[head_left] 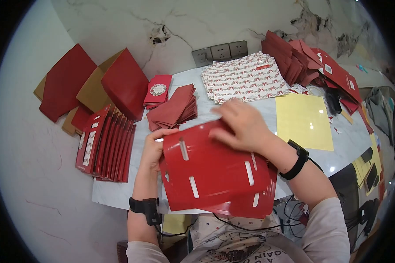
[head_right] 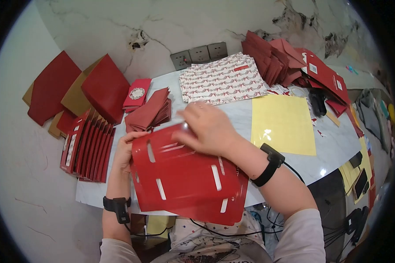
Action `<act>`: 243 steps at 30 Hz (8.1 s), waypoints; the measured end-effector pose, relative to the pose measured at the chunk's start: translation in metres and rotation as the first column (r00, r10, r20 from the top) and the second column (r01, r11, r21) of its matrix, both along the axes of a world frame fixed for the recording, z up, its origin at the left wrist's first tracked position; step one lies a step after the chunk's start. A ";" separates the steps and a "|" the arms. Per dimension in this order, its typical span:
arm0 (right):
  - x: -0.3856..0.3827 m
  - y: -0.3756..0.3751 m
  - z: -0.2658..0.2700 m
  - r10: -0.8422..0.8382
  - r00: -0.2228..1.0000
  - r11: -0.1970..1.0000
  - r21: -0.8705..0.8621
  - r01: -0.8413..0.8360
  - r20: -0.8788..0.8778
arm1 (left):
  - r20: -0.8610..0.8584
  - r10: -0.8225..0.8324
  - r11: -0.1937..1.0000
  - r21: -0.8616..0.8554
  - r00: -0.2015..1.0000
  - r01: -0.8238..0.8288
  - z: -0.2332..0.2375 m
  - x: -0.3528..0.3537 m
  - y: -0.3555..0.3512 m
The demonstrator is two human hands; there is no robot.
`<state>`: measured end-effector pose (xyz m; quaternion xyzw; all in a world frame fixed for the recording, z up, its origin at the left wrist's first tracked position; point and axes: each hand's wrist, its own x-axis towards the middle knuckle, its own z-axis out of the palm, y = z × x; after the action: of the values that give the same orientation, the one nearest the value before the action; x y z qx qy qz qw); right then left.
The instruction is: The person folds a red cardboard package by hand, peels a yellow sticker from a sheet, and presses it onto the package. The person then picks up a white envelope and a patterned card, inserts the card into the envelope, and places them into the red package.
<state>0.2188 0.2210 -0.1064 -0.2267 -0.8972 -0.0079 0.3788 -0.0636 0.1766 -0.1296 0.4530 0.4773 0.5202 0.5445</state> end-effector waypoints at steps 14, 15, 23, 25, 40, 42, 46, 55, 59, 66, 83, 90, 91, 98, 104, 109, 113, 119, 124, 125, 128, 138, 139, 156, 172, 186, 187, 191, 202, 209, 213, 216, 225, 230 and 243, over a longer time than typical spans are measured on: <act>0.016 0.025 -0.008 -0.329 0.799 0.557 -0.787 -0.267 -0.504 | 0.059 0.188 0.965 0.175 0.980 -0.196 -0.004 -0.012 0.005; 0.017 0.026 -0.009 -0.330 0.798 0.557 -0.787 -0.267 -0.504 | 0.035 0.199 0.961 0.191 0.979 -0.202 -0.004 -0.011 0.006; 0.023 0.021 0.004 -0.359 0.774 0.228 -0.853 -0.470 -0.523 | 0.050 0.185 0.963 0.188 0.981 -0.192 -0.004 -0.009 0.005; 0.021 0.020 0.006 -0.372 0.742 0.197 -0.828 -0.525 -0.558 | 0.048 0.177 0.968 0.171 0.983 -0.183 -0.002 -0.010 0.004; 0.030 0.021 0.016 -0.324 0.769 0.013 -0.816 -0.578 -0.551 | -0.058 -0.074 0.954 0.287 0.996 0.088 0.001 -0.017 0.001; 0.033 0.020 0.018 -0.331 0.807 0.010 -0.857 -0.515 -0.489 | -0.150 -0.247 0.943 0.190 0.957 0.273 0.008 -0.023 -0.002; 0.034 0.022 0.018 -0.217 0.829 -0.014 -0.847 -0.531 -0.515 | 0.043 -0.645 0.744 0.262 0.763 0.615 0.029 -0.045 -0.020; 0.033 0.013 0.021 -0.032 0.802 -0.079 -0.798 -0.597 -0.597 | 0.148 -0.111 0.962 -0.232 0.983 0.143 0.059 0.056 -0.038; 0.033 0.013 0.019 -0.029 0.801 -0.085 -0.797 -0.598 -0.598 | 0.625 -0.102 0.770 -0.443 0.774 0.459 0.032 0.050 -0.012; 0.028 0.010 0.015 0.020 0.864 -0.086 -0.861 -0.501 -0.504 | 0.765 -0.422 0.674 -0.095 0.487 0.733 -0.016 0.038 0.013; 0.028 0.019 0.012 0.037 0.889 -0.021 -0.890 -0.456 -0.456 | 0.699 -0.583 0.592 0.015 0.415 0.806 0.000 0.061 0.004; 0.026 0.013 0.022 0.221 0.929 0.230 -0.910 -0.345 -0.296 | 0.672 -0.551 0.614 -0.076 0.495 0.786 0.002 0.064 0.000; 0.023 0.011 0.021 0.161 0.931 0.182 -0.917 -0.354 -0.328 | 0.691 -0.541 0.599 -0.085 0.480 0.796 0.002 0.063 0.000; 0.027 0.013 0.030 0.002 0.951 0.262 -0.918 -0.299 -0.309 | 0.879 -0.366 0.493 -0.094 0.304 0.865 -0.006 0.061 0.006; 0.022 0.013 0.019 -0.043 0.946 0.292 -0.910 -0.295 -0.321 | 0.778 -0.462 0.570 -0.106 0.425 0.815 -0.004 0.062 0.000; 0.023 0.018 0.013 -0.080 0.964 0.295 -0.929 -0.221 -0.255 | 0.709 -0.469 0.606 -0.174 0.526 0.776 -0.007 0.067 0.000; 0.023 0.017 0.011 -0.058 0.979 0.343 -0.925 -0.162 -0.193 | 0.655 -0.498 0.606 -0.206 0.568 0.769 -0.007 0.068 0.000; 0.023 0.018 0.013 -0.044 0.981 0.341 -0.926 -0.164 -0.190 | 0.629 -0.502 0.619 -0.217 0.593 0.754 -0.008 0.070 0.000; 0.023 0.020 0.013 -0.099 0.984 0.342 -0.934 -0.108 -0.149 | 0.594 -0.500 0.651 -0.221 0.630 0.726 -0.008 0.071 -0.001; 0.022 0.018 0.018 -0.127 0.984 0.313 -0.947 -0.080 -0.125 | 0.607 -0.492 0.646 -0.226 0.624 0.729 -0.008 0.070 0.000; 0.026 0.020 0.016 -0.137 0.983 0.271 -0.959 -0.082 -0.123 | 0.610 -0.485 0.645 -0.235 0.627 0.728 -0.008 0.070 0.001; 0.034 0.030 0.008 -0.035 0.980 0.268 -0.946 -0.181 -0.198 | 0.571 -0.504 0.653 -0.239 0.648 0.718 -0.007 0.067 0.003; 0.033 0.029 0.010 -0.037 0.979 0.269 -0.945 -0.183 -0.200 | 0.569 -0.505 0.652 -0.240 0.649 0.719 -0.005 0.067 0.004; 0.033 0.026 0.009 -0.078 0.988 0.198 -0.973 -0.117 -0.134 | 0.311 -0.535 0.718 -0.324 0.786 0.616 0.012 0.072 -0.003; 0.044 0.039 0.010 -0.290 0.917 0.207 -0.954 -0.219 -0.273 | 0.393 -0.527 0.725 -0.255 0.753 0.640 0.008 0.039 0.014; 0.051 0.040 0.023 -0.148 0.602 0.183 -0.620 -0.763 -0.784 | 0.728 -0.191 0.881 -0.169 0.659 0.442 -0.007 -0.005 0.042; 0.053 0.045 0.014 -0.121 0.605 0.263 -0.613 -0.745 -0.787 | 0.711 -0.172 0.887 -0.189 0.682 0.421 -0.006 -0.005 0.042; 0.054 0.034 0.020 0.002 0.597 0.418 -0.542 -0.729 -0.802 | 0.634 -0.156 0.882 -0.256 0.757 0.396 -0.014 -0.014 0.043; 0.060 0.032 0.015 0.207 0.768 0.324 -0.698 -0.638 -0.605 | 0.385 -0.360 0.887 -0.141 0.850 0.440 0.006 0.012 0.029; 0.063 0.020 0.031 0.249 0.776 0.252 -0.735 -0.630 -0.579 | 0.345 -0.354 0.862 -0.240 0.869 0.447 -0.002 0.008 0.037; 0.062 0.024 0.027 0.162 0.773 0.303 -0.714 -0.631 -0.614 | -0.086 -0.292 0.935 -0.236 0.953 0.265 0.011 0.014 0.035; 0.062 0.027 0.026 0.106 0.755 0.368 -0.680 -0.635 -0.647 | -0.283 -0.211 0.977 -0.099 0.935 0.191 0.023 0.007 0.036; 0.045 0.027 0.010 -0.042 0.708 0.467 -0.640 -0.610 -0.705 | -0.616 0.336 0.733 0.646 0.713 0.213 0.120 0.044 -0.031; 0.032 0.011 0.014 0.105 0.654 0.422 -0.562 -0.711 -0.749 | -0.893 0.372 0.692 0.449 0.253 0.565 0.127 0.100 -0.049; 0.024 0.004 0.015 0.220 0.699 0.467 -0.556 -0.687 -0.680 | -0.859 0.282 0.782 0.464 0.428 0.416 0.104 0.105 -0.048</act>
<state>0.2424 0.2252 -0.0914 -0.1007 -0.6943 0.5498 0.4534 0.0413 0.1290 -0.0254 0.8289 0.4722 0.2966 0.0436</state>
